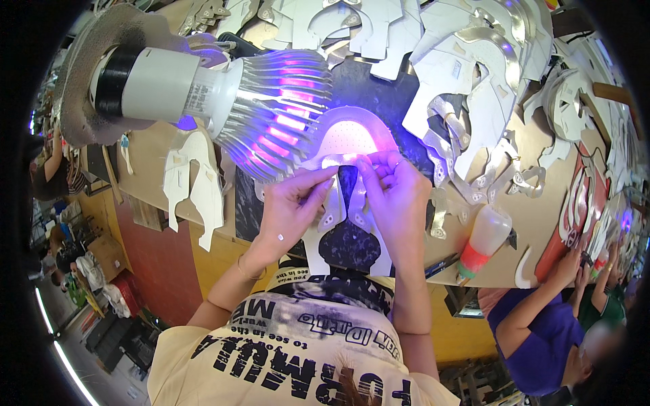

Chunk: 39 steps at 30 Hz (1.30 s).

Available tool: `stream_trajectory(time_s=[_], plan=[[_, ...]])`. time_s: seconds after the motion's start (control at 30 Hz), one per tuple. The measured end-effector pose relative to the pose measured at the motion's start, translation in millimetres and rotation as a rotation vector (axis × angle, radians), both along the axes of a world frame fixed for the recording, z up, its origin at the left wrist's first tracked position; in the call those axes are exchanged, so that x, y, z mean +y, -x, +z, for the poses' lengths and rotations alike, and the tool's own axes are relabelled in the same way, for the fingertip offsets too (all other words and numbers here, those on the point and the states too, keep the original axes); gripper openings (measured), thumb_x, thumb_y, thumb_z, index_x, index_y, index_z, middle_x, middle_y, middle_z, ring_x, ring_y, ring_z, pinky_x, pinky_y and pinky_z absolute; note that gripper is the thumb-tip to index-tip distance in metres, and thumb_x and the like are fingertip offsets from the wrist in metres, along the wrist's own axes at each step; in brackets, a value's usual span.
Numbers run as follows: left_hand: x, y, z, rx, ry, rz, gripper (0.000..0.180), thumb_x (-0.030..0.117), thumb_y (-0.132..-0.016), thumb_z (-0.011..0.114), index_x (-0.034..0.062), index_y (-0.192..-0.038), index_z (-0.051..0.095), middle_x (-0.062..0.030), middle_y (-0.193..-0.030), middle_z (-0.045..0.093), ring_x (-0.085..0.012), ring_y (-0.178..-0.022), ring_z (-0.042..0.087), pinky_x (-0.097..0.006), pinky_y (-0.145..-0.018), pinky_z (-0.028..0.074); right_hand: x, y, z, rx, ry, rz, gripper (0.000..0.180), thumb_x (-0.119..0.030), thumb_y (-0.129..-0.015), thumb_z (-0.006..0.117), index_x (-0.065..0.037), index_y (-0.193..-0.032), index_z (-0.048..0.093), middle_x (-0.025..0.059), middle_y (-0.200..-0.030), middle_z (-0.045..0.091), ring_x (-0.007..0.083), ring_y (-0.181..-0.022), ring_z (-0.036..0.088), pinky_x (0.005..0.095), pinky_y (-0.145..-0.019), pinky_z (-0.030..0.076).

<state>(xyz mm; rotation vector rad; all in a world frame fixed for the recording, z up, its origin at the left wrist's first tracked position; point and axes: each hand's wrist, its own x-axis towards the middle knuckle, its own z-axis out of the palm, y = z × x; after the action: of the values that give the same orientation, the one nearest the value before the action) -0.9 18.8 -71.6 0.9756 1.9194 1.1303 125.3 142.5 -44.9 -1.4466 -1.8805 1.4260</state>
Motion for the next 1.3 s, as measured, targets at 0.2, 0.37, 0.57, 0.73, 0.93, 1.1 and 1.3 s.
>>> stream_trajectory(time_s=[0.2,0.37,0.57,0.73,0.93,1.1,1.3], plan=[[-5,-4,-2,-0.031,0.098,-0.015,0.029,0.009,-0.098,0.061,0.0101,-0.126,0.068,0.0017,-0.084,0.065,-0.0007,-0.063,0.050,-0.020,-0.055,0.043,0,1,3,0.040,0.035,-0.024,0.017,-0.012,-0.089,0.074,0.004,-0.095,0.070,0.0042,-0.069,0.066,0.0045,-0.053,0.056,0.0216,-0.048,0.043],[-3,-4,4,-0.085,0.136,-0.033,0.032,0.011,-0.098,0.061,0.0138,-0.129,0.066,0.0018,-0.087,0.065,-0.0001,-0.064,0.049,-0.020,-0.056,0.044,1,1,3,0.051,0.041,-0.022,0.016,-0.010,-0.088,0.074,0.004,-0.094,0.069,0.0036,-0.068,0.065,0.0043,-0.053,0.057,0.0210,-0.048,0.043],[4,-1,15,-0.020,0.106,-0.106,0.038,0.009,-0.098,0.059,0.0168,-0.135,0.061,-0.0041,-0.089,0.066,-0.0046,-0.063,0.052,-0.023,-0.059,0.047,2,2,2,0.022,0.002,-0.010,0.016,-0.009,-0.087,0.075,0.005,-0.093,0.068,0.0030,-0.069,0.064,0.0043,-0.055,0.056,0.0205,-0.049,0.043],[11,2,24,0.081,0.135,-0.157,0.042,0.009,-0.096,0.058,0.0165,-0.137,0.058,-0.0128,-0.098,0.068,-0.0146,-0.061,0.057,-0.028,-0.061,0.049,2,1,3,0.021,0.030,-0.014,0.016,-0.008,-0.087,0.074,0.005,-0.093,0.068,0.0029,-0.070,0.064,0.0044,-0.056,0.056,0.0204,-0.050,0.043],[17,0,28,0.173,0.110,-0.197,0.044,0.005,-0.093,0.054,0.0138,-0.136,0.059,-0.0171,-0.096,0.064,-0.0287,-0.070,0.062,-0.037,-0.066,0.049,1,4,1,0.043,0.033,-0.040,0.020,-0.011,-0.086,0.076,0.003,-0.097,0.066,0.0034,-0.066,0.062,0.0063,-0.054,0.056,0.0223,-0.050,0.044],[23,0,29,0.204,0.094,-0.194,0.043,0.000,-0.088,0.055,0.0075,-0.130,0.063,-0.0179,-0.084,0.058,-0.0336,-0.073,0.060,-0.041,-0.069,0.047,0,-1,7,-0.140,-0.092,0.028,0.032,-0.022,-0.085,0.078,-0.001,-0.104,0.062,0.0070,-0.066,0.060,0.0142,-0.054,0.058,0.0310,-0.053,0.046],[22,-1,24,0.302,-0.044,-0.132,0.038,0.001,-0.086,0.060,0.0043,-0.123,0.067,-0.0157,-0.076,0.058,-0.0270,-0.068,0.058,-0.038,-0.065,0.046,15,-16,6,-0.318,-0.671,0.006,0.033,-0.026,-0.087,0.073,-0.006,-0.111,0.060,0.0074,-0.074,0.058,0.0235,-0.066,0.060,0.0405,-0.060,0.046]])
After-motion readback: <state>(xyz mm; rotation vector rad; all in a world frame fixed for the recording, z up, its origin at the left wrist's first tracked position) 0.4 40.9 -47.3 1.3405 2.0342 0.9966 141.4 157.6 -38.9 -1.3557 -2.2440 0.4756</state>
